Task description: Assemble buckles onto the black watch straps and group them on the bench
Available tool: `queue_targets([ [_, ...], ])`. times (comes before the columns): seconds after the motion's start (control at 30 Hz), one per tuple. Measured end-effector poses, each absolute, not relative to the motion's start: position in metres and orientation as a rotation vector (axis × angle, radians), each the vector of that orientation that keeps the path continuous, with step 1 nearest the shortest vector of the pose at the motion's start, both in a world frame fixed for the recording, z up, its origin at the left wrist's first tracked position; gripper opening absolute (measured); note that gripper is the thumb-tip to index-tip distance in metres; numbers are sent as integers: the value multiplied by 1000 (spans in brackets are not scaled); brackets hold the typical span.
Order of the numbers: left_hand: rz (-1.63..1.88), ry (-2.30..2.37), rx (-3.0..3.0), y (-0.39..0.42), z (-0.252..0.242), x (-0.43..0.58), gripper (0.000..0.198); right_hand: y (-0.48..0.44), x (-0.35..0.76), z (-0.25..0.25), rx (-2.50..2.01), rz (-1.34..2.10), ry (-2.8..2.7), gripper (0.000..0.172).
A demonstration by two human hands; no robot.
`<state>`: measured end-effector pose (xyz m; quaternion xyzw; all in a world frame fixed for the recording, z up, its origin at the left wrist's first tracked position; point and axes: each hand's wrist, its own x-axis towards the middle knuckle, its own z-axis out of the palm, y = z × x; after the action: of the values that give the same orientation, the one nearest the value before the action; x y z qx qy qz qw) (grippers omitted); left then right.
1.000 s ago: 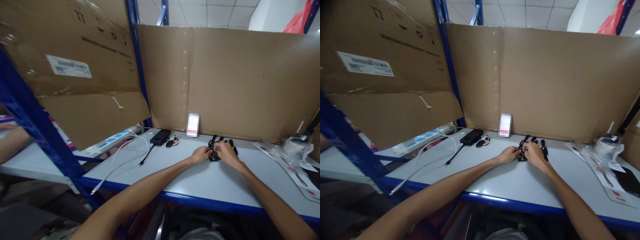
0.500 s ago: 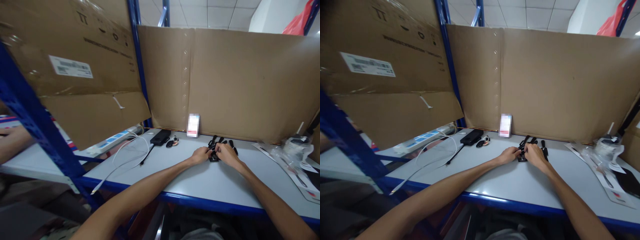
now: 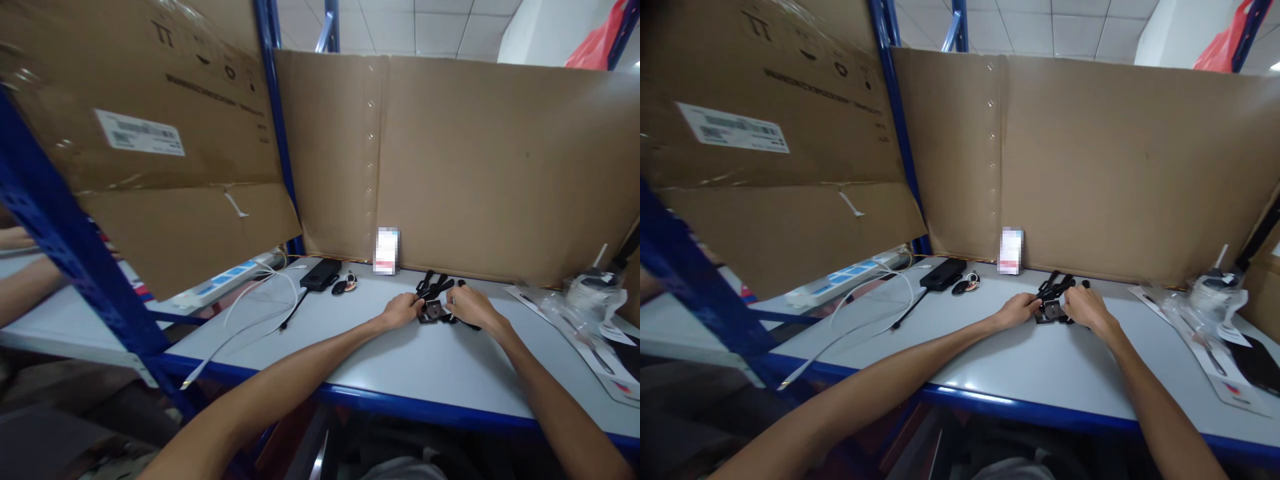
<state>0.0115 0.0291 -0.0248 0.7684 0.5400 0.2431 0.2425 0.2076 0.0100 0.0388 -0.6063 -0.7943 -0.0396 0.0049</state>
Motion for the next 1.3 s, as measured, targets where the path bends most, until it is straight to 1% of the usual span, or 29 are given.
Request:
queue_targets([
  [0.17, 949, 1348, 2038, 32, -26, 10, 39, 16, 219, 44, -1946, -166, -2381, 26],
  [0.3, 1083, 1515, 2021, 36, -16, -1, 42, 23, 230, 47, -2006, -173, -2208, 29],
  [0.33, 1064, 1599, 2040, 37, -13, -5, 41, 25, 235, 48, -2035, -178, -2145, 31],
  [0.43, 843, 1821, 2093, 43, -8, -16, 38, 35, 256, 53, -2140, -208, -1946, 35],
  [0.53, 671, 1924, 2055, 50, -11, -22, 37, 43, 282, 53, -2230, -212, -1807, 36],
  [0.6, 604, 1947, 2061, 55, -15, -24, 36, 48, 295, 49, -2276, -167, -1808, 36],
  [0.77, 554, 1972, 2112, 61, -23, -24, 30, 58, 297, 28, -2307, -10, -1905, 26],
  [0.87, 640, 1963, 2091, 60, -23, -23, 26, 62, 285, 16, -2281, 28, -1954, 27],
  [1.0, 816, 1739, 2121, 63, -28, -20, 32, 60, 272, 10, -2257, 25, -2013, 45],
  [1.1, 921, 1531, 2171, 67, -36, -18, 42, 57, 265, 9, -2254, 31, -2044, 61],
  [1.17, 947, 1462, 2217, 69, -41, -17, 48, 55, 261, 10, -2255, 33, -2057, 62],
  [1.3, 929, 1407, 2275, 68, -43, -17, 57, 56, 257, 9, -2271, 57, -2047, 53],
])
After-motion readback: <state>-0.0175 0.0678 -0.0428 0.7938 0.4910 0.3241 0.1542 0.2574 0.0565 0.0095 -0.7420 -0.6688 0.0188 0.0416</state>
